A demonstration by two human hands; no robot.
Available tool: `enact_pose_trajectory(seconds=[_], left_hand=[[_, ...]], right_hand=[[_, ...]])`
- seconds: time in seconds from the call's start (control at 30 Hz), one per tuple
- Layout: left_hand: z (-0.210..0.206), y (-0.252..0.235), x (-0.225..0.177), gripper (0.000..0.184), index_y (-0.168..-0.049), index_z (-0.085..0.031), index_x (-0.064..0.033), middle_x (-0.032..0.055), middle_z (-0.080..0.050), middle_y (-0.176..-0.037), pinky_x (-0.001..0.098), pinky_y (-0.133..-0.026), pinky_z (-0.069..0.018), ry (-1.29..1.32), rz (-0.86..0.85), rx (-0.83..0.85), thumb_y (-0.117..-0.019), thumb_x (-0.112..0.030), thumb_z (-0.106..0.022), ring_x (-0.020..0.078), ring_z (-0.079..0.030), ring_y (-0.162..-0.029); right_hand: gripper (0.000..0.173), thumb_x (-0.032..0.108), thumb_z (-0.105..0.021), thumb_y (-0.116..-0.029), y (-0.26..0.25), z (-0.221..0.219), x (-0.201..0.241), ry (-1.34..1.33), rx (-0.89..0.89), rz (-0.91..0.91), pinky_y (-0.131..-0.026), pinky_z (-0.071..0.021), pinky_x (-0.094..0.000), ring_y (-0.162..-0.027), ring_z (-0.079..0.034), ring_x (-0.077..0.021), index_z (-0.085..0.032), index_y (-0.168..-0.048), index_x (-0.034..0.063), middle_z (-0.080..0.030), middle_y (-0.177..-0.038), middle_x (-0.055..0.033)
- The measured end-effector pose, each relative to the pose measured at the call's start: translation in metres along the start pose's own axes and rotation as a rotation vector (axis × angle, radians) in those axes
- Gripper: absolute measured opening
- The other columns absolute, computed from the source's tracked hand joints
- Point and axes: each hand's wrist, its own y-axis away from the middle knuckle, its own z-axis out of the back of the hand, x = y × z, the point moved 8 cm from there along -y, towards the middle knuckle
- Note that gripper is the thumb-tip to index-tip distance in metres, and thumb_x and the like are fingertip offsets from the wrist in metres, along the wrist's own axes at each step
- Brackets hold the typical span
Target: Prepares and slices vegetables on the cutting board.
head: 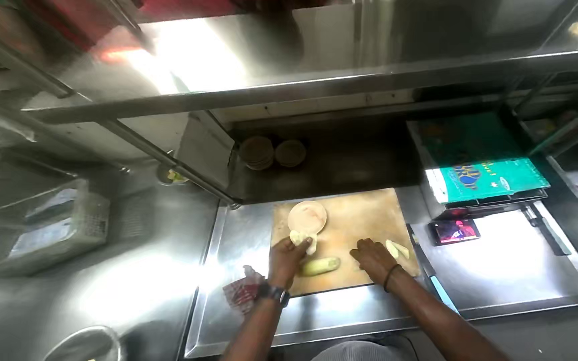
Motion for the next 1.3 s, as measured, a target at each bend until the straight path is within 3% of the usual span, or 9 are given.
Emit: enact_pose_trajectory(seconds=[0.1, 0.33, 0.47, 0.6, 0.77, 0.9, 1.07, 1.17, 1.3], left_hand=[[-0.006, -0.047, -0.011, 0.032, -0.103, -0.073, -0.0052, 0.0105, -0.076, -0.089, 0.0478, -0.074, -0.0639, -0.163, -0.031, 0.018, -0.0874, -0.032, -0.083, 0.0236, -0.074, -0.076], [-0.016, -0.085, -0.023, 0.053, -0.1, -0.072, 0.0002, 0.0207, -0.072, -0.094, 0.0629, -0.087, -0.0551, -0.542, -0.03, 0.041, -0.0828, -0.049, -0.083, 0.0387, -0.071, -0.092], [-0.007, -0.088, -0.011, 0.057, -0.095, -0.071, 0.0005, 0.0208, -0.071, -0.088, 0.0637, -0.08, -0.0561, -0.598, -0.013, 0.013, -0.0945, -0.057, -0.066, 0.0388, -0.071, -0.085], [0.001, -0.096, 0.002, 0.045, -0.106, -0.073, -0.003, 0.0157, -0.074, -0.091, 0.0584, -0.082, -0.0588, -0.597, 0.011, 0.097, -0.1039, -0.044, -0.054, 0.0317, -0.073, -0.084], [0.017, -0.1, 0.0, 0.042, -0.118, -0.067, -0.0031, 0.0201, -0.072, -0.096, 0.0627, -0.083, -0.0567, -0.619, 0.01, -0.015, -0.0981, -0.04, -0.065, 0.0382, -0.072, -0.089], [0.03, -0.083, -0.003, 0.042, -0.126, -0.063, -0.007, 0.0167, -0.074, -0.095, 0.0615, -0.082, -0.057, -0.639, 0.0, -0.057, -0.1002, -0.04, -0.062, 0.0357, -0.072, -0.09], [0.02, -0.031, 0.017, 0.043, -0.123, -0.067, -0.0121, 0.0061, -0.072, -0.111, 0.0477, -0.09, -0.0596, -0.586, -0.215, 0.15, -0.0967, -0.046, -0.065, 0.0206, -0.071, -0.1], [-0.005, 0.009, 0.037, 0.068, -0.139, -0.062, -0.0182, 0.0023, -0.06, -0.143, 0.0442, -0.117, -0.0417, -0.643, -0.354, 0.327, -0.0887, -0.063, -0.066, 0.0193, -0.052, -0.137], [-0.031, 0.038, 0.051, 0.06, -0.145, -0.056, -0.0236, 0.0029, -0.059, -0.145, 0.0488, -0.116, -0.0393, -0.78, -0.431, 0.346, -0.0922, -0.049, -0.067, 0.0239, -0.05, -0.139]], right_hand=[[0.039, 0.014, -0.077, -0.0883, 0.004, 0.0, -0.015, -0.052, 0.064, -0.113, -0.098, -0.0509, -0.0562, -0.124, -0.056, -0.0391, -0.067, -0.125, 0.007, -0.059, -0.13, -0.0194], [0.033, 0.032, -0.066, -0.0974, 0.011, 0.014, -0.031, -0.422, -0.073, -0.384, -0.1, -0.0522, -0.0512, -0.113, -0.066, -0.0288, -0.07, -0.122, 0.0104, -0.07, -0.118, -0.0121], [0.036, 0.032, -0.076, -0.0933, -0.017, 0.039, -0.026, -0.897, -0.304, -0.477, -0.081, -0.059, -0.0455, -0.084, -0.07, -0.0227, -0.07, -0.118, 0.0072, -0.073, -0.099, -0.0106], [0.04, 0.028, -0.077, -0.0924, -0.084, 0.054, -0.007, -1.192, -0.408, -0.464, -0.081, -0.0615, -0.047, -0.088, -0.073, -0.0257, -0.067, -0.124, 0.0047, -0.074, -0.105, -0.0143], [0.045, 0.031, -0.079, -0.0896, -0.163, 0.059, 0.011, -0.949, -0.367, -0.4, -0.092, -0.057, -0.0529, -0.1, -0.072, -0.0289, -0.068, -0.125, 0.0059, -0.075, -0.108, -0.0146], [0.046, 0.035, -0.075, -0.0926, -0.171, 0.068, 0.018, -0.572, -0.315, -0.38, -0.102, -0.0518, -0.0543, -0.121, -0.063, -0.0324, -0.068, -0.131, 0.0104, -0.067, -0.128, -0.0156], [0.029, 0.027, -0.062, -0.1019, -0.093, 0.091, -0.012, -0.408, -0.351, -0.376, -0.089, -0.0567, -0.0576, -0.103, -0.07, -0.0352, -0.069, -0.123, 0.0092, -0.071, -0.114, -0.0178], [0.03, 0.026, -0.059, -0.1013, -0.024, 0.077, -0.043, -0.171, -0.183, -0.504, -0.094, -0.055, -0.0571, -0.112, -0.067, -0.0354, -0.069, -0.124, 0.0101, -0.07, -0.119, -0.0168], [0.041, 0.023, -0.061, -0.0998, 0.028, 0.023, -0.062, -0.021, 0.009, -0.615, -0.102, -0.0517, -0.0538, -0.128, -0.057, -0.0397, -0.061, -0.137, 0.0052, -0.058, -0.138, -0.0219]])
